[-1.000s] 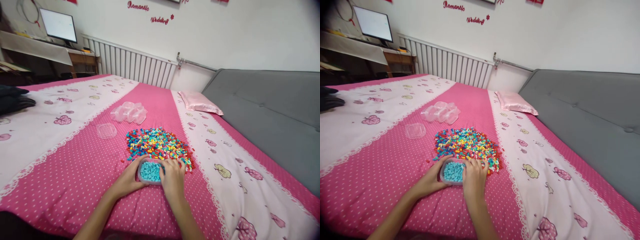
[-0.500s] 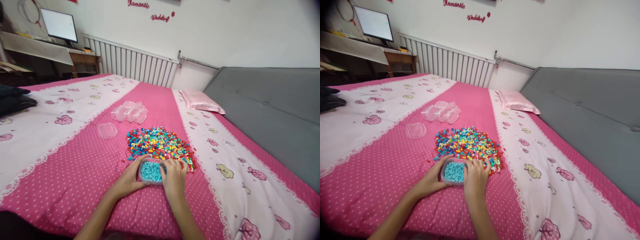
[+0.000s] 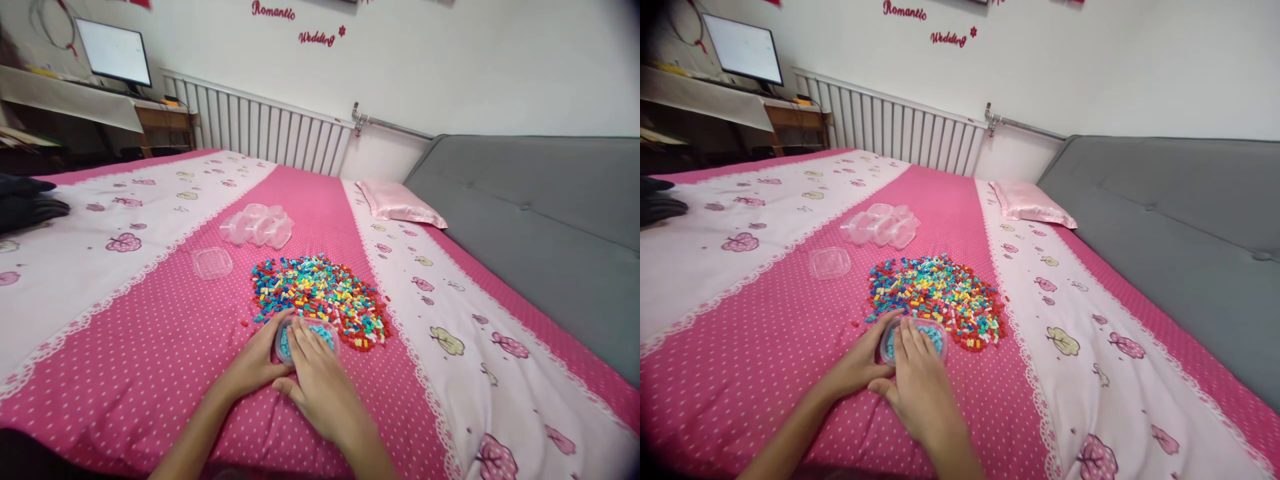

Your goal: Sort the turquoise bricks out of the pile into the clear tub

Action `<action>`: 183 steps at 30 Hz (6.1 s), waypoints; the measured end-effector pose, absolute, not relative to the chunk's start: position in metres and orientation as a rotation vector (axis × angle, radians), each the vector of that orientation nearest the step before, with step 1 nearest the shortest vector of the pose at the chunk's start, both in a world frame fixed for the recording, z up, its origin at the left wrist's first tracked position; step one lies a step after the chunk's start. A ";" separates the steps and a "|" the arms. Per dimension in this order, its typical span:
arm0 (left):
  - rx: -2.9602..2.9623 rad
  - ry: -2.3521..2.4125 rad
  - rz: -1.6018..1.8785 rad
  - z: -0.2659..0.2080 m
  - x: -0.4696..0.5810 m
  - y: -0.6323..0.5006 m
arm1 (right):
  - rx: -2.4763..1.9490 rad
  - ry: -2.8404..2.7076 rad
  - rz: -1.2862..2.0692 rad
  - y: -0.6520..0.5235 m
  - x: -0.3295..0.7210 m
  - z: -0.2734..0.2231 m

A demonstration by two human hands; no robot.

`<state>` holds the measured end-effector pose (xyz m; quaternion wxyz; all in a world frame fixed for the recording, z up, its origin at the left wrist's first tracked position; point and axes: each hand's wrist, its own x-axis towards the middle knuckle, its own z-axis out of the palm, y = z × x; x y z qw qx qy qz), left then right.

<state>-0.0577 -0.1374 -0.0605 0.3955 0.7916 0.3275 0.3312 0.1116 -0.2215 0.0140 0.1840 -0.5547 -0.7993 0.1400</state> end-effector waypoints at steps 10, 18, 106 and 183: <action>2.025 0.845 0.843 -0.055 -0.057 -0.140 | -1.579 -2.265 0.439 -0.224 0.120 0.021; 2.007 0.845 0.831 -0.061 -0.058 -0.139 | -1.578 -2.164 0.288 -0.228 0.129 0.025; 2.203 1.097 0.990 -0.074 -0.038 -0.121 | -1.962 -1.952 0.262 -0.119 0.242 -0.021; 2.332 1.028 0.850 -0.042 -0.027 -0.135 | -1.228 -2.272 0.417 -0.133 0.207 0.019</action>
